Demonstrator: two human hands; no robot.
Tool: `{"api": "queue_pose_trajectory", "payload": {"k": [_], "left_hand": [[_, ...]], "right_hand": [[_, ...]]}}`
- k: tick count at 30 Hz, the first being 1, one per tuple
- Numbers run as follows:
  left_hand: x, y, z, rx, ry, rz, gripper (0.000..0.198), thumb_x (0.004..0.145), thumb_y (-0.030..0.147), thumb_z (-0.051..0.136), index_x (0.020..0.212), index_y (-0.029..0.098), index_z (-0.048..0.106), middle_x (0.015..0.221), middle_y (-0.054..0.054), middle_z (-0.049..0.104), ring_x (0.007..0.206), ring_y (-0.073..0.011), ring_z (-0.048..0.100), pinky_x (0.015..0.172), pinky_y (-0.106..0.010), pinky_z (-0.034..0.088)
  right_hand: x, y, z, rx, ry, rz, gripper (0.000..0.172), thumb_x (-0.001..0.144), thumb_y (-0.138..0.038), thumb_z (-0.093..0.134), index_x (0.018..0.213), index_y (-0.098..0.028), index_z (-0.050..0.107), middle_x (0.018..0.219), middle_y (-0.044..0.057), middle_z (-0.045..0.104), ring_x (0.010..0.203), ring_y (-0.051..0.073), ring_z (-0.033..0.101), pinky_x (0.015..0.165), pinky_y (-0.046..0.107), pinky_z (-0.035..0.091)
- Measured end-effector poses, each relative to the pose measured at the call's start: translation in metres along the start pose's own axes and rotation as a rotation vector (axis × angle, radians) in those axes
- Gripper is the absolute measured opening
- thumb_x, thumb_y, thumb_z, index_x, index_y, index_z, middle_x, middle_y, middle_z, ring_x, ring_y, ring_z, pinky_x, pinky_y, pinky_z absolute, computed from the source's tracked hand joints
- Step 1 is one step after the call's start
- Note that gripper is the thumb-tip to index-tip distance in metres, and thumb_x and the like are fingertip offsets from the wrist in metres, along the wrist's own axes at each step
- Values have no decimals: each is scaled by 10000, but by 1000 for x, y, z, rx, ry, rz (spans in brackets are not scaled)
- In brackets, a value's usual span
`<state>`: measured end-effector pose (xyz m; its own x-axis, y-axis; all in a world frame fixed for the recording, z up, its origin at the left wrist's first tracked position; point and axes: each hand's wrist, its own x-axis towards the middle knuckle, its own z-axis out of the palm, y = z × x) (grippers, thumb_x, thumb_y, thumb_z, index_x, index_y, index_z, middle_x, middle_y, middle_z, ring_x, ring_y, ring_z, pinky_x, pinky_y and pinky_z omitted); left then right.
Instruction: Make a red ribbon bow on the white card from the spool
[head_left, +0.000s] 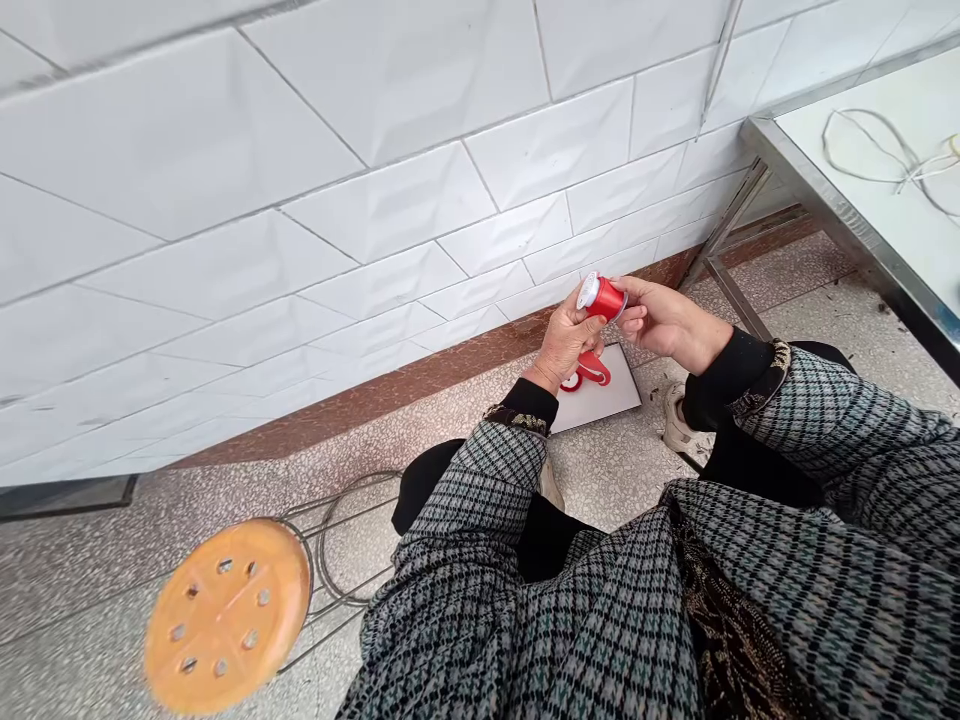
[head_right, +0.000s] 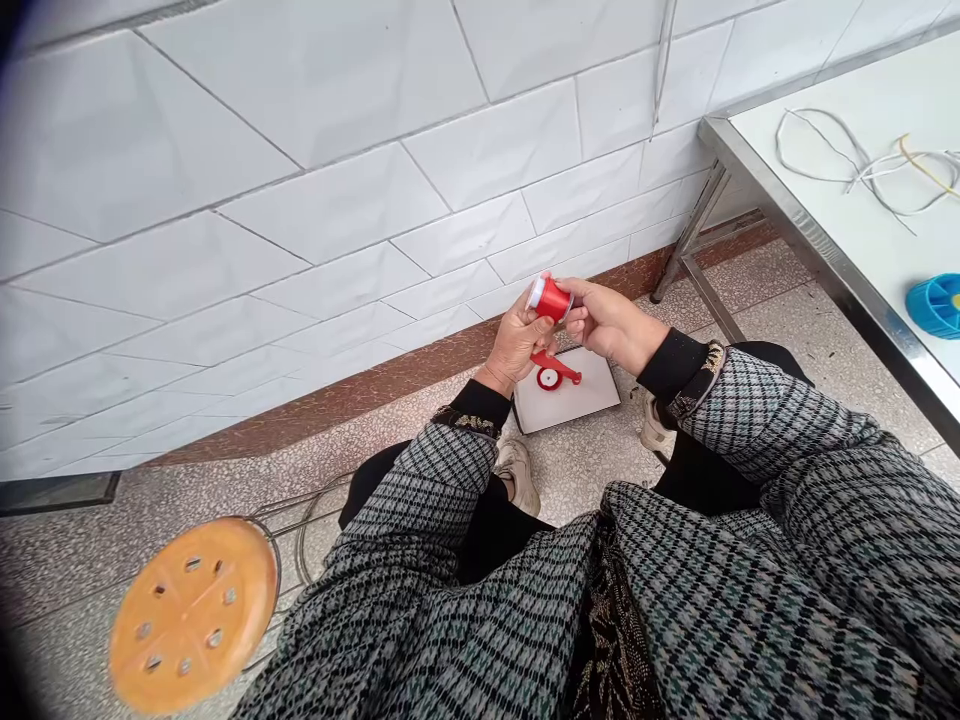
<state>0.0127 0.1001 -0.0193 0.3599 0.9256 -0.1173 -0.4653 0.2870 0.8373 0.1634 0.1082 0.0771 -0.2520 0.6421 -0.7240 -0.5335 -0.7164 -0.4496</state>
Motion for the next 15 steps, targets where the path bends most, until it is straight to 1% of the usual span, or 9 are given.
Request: {"api": "queue_pose_trajectory", "payload": {"k": [1, 3, 5, 6, 8, 11, 12, 13, 15], "left_hand": [[0, 2, 0, -3, -18, -13, 876, 631, 403, 1000, 1394, 235, 605, 551, 148, 490, 397, -27, 326, 428, -205, 362], [-1, 4, 0, -9, -32, -28, 837, 599, 397, 1015, 1320, 232, 624, 580, 139, 533, 392, -17, 322, 415, -198, 345], [-2, 4, 2, -23, -17, -22, 763, 558, 424, 1027, 1186, 225, 640, 558, 143, 515, 381, -16, 312, 399, -194, 326], [-3, 3, 4, -34, 2, -14, 723, 549, 447, 1027, 1116, 225, 637, 531, 148, 484, 375, -19, 306, 393, -192, 316], [-4, 1, 8, -58, 57, 8, 649, 568, 511, 1008, 999, 224, 617, 482, 154, 407, 366, -27, 289, 385, -193, 304], [-5, -2, 17, -89, 140, 34, 567, 658, 600, 940, 884, 214, 591, 461, 143, 352, 369, -29, 267, 388, -201, 306], [-5, -4, 19, -91, 152, 41, 550, 682, 608, 922, 879, 211, 596, 466, 137, 363, 372, -29, 267, 392, -204, 311], [-5, -5, 20, -84, 160, 47, 533, 698, 597, 917, 896, 209, 609, 473, 134, 382, 376, -30, 272, 397, -207, 321], [-6, -6, 21, -49, 173, 60, 520, 713, 547, 923, 995, 207, 649, 501, 132, 432, 387, -31, 287, 414, -210, 355]], "right_hand": [[1, -1, -1, -8, -10, 24, 231, 1110, -144, 511, 889, -161, 577, 535, -87, 478, 312, -4, 303, 312, 71, 274], [2, -3, -4, -32, -41, 61, 205, 1102, -148, 532, 905, -164, 587, 542, -83, 489, 312, 1, 295, 302, 77, 273], [2, -2, -5, -59, -76, 66, 202, 1099, -162, 548, 902, -166, 595, 545, -80, 501, 316, 4, 289, 300, 79, 273], [1, 1, -5, -72, -92, 40, 207, 1095, -174, 566, 891, -168, 598, 541, -81, 505, 321, 7, 297, 306, 78, 281], [-2, 9, -3, -125, -131, -67, 215, 1072, -214, 636, 863, -172, 609, 534, -72, 530, 347, 22, 370, 336, 86, 343], [-6, 24, 1, -290, -166, -275, 239, 1001, -260, 757, 809, -176, 641, 545, -27, 607, 435, 77, 550, 422, 134, 472], [-7, 27, 2, -338, -145, -330, 264, 989, -261, 770, 776, -176, 639, 536, -20, 611, 442, 87, 567, 431, 145, 481], [-7, 28, 3, -366, -113, -367, 299, 986, -261, 769, 737, -176, 626, 512, -22, 593, 425, 86, 553, 419, 148, 464], [-5, 25, 3, -353, -36, -408, 338, 990, -242, 757, 698, -173, 601, 476, -46, 536, 376, 60, 468, 375, 136, 382]]}}
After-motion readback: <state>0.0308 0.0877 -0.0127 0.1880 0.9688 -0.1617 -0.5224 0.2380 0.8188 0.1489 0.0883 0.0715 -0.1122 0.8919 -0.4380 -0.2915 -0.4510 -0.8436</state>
